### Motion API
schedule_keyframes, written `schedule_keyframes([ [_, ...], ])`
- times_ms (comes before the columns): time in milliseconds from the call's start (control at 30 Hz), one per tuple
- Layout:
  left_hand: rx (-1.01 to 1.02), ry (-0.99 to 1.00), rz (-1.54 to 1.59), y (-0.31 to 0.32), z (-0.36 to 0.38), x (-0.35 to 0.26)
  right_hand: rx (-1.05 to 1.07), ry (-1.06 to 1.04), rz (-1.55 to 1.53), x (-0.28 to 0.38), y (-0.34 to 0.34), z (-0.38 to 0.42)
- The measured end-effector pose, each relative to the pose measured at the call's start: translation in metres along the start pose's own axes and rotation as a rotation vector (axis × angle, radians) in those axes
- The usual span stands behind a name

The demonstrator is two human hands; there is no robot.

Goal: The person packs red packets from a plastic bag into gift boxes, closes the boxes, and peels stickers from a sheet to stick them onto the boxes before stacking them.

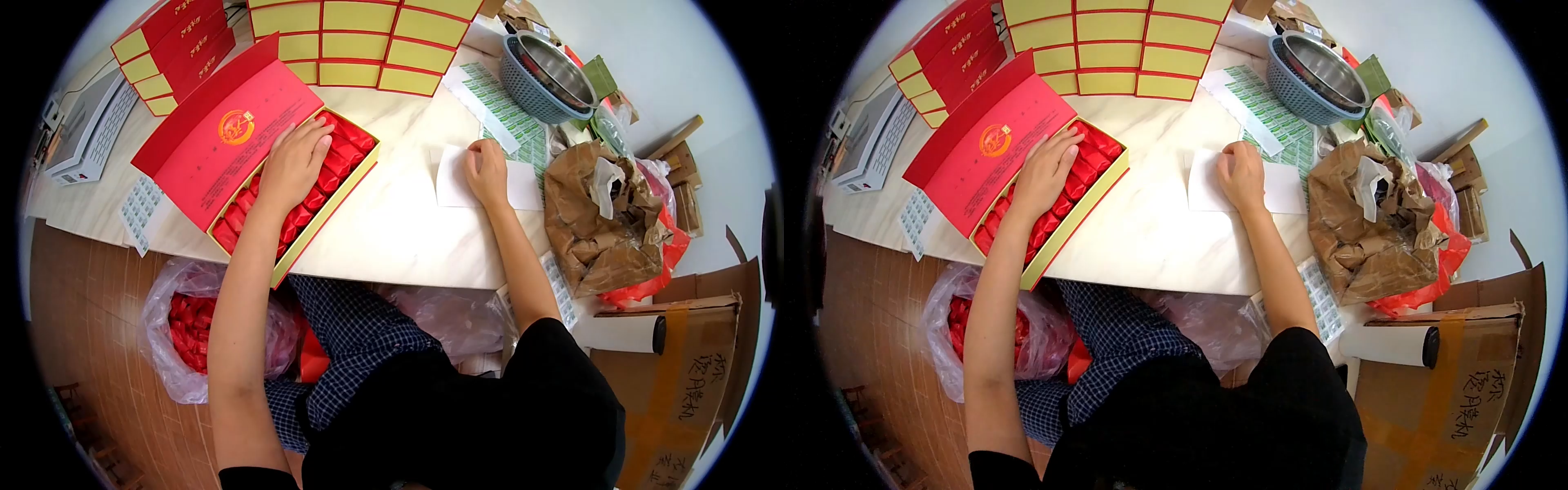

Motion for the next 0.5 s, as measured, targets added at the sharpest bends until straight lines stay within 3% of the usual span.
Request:
schedule_keyframes([
  [167,-0.002,0.001,0.008,-0.0012,0.0002,-0.0009,0.14,0.189,-0.126,0.0033,-0.0032,-0.0023],
  [500,0.013,-0.009,0.004,-0.002,-0.0011,-0.0017,0.162,0.276,-0.117,0.0061,0.0021,-0.0002],
])
Point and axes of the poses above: each hand's wrist, its own z-axis away from the middle knuckle, its own y-axis out of the palm, x = y × z, the point moved 2 cm from there along -z, towards the middle knuckle, and after that the axes turned 12 degrees about -x, right-handed, at the moved point
